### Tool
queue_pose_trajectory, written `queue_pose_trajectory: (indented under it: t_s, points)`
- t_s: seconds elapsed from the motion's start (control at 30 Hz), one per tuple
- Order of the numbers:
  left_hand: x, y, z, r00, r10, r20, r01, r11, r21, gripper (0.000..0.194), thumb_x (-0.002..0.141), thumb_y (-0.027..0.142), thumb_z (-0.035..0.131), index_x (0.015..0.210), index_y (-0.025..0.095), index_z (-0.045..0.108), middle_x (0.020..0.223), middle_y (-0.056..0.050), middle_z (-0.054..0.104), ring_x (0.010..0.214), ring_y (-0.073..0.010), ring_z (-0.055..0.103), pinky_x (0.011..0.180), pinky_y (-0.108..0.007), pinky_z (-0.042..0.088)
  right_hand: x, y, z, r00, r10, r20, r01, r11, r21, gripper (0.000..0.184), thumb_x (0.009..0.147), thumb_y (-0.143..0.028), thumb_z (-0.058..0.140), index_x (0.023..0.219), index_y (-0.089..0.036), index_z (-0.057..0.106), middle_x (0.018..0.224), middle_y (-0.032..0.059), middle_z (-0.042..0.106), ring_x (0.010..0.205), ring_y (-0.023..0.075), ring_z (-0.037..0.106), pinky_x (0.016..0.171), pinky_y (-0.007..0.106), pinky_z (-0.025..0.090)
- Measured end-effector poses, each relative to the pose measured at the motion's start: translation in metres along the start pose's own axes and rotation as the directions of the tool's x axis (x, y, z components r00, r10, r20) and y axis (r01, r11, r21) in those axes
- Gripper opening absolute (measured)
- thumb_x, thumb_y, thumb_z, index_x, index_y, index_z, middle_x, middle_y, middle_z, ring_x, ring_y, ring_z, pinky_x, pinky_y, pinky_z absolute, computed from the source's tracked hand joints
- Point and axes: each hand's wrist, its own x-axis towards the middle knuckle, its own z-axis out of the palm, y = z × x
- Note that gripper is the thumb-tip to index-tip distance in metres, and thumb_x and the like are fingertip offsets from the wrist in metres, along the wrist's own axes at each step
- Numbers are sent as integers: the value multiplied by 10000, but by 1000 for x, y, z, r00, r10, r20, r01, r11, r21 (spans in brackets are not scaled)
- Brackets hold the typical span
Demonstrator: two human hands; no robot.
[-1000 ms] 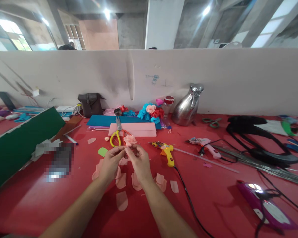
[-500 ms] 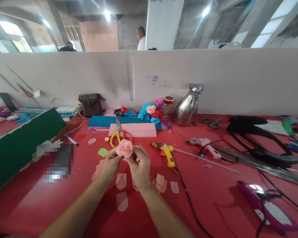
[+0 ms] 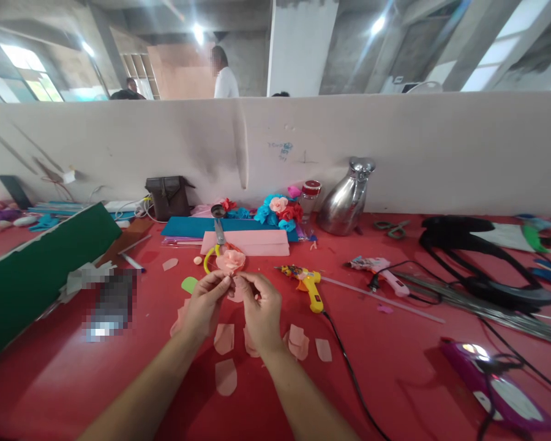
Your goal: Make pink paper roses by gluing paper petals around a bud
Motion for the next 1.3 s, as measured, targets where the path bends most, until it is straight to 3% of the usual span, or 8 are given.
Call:
queue_pose_trajectory:
  t_s: [0.2, 0.57, 0.8, 0.93, 1.1, 1.3]
  points:
    - [1, 4, 1, 995, -88, -48, 84, 993, -83, 138, 674, 244, 716, 779, 165, 670, 634, 18, 580, 573, -68, 495, 596, -194, 390, 2, 1, 0, 996, 89, -14, -89, 996, -5, 232, 826, -404, 536, 774, -192, 613, 708, 24, 641, 641, 159, 570, 579, 253, 438]
    - [4, -8, -6, 998, -17, -62, 16, 1000, -26, 86, 648, 218, 724, 700, 167, 679, 692, -2, 635, 689, -111, 545, 714, -246, 425, 2, 3, 0, 995, 98, 15, -99, 995, 25, 232, 842, -397, 511, 776, -188, 588, 696, 16, 596, 635, 153, 530, 588, 262, 416]
    - [10, 7, -14, 992, 28, -119, -37, 996, -76, 88, 646, 224, 722, 698, 175, 670, 656, 13, 616, 633, -88, 534, 659, -221, 411, 12, 10, -8, 995, 83, -64, -84, 996, -18, 184, 830, -355, 507, 847, -201, 607, 741, 19, 600, 664, 158, 535, 616, 269, 435]
    - [15, 19, -20, 987, -2, -160, -22, 989, -147, 125, 612, 202, 746, 702, 183, 661, 708, 16, 618, 629, -65, 530, 622, -189, 402, 20, 24, -10, 990, 54, 133, -24, 976, -219, 154, 770, -193, 513, 836, -197, 652, 877, 48, 653, 759, 175, 573, 692, 290, 441]
    - [17, 19, -25, 986, -100, -135, 87, 992, -96, 144, 626, 211, 739, 729, 162, 651, 681, 18, 586, 543, -43, 474, 514, -172, 349, 18, 37, -5, 887, 93, 452, 203, 801, -563, 189, 729, -116, 556, 798, -205, 707, 846, 60, 695, 837, 209, 582, 819, 328, 387]
    - [17, 11, -23, 993, -67, -98, 58, 994, -92, 141, 637, 218, 736, 752, 160, 679, 668, 5, 596, 583, -65, 508, 567, -198, 389, 8, 39, 0, 863, 95, 497, 318, 661, -679, 169, 767, -86, 550, 736, -190, 679, 815, 83, 657, 805, 217, 557, 766, 312, 373]
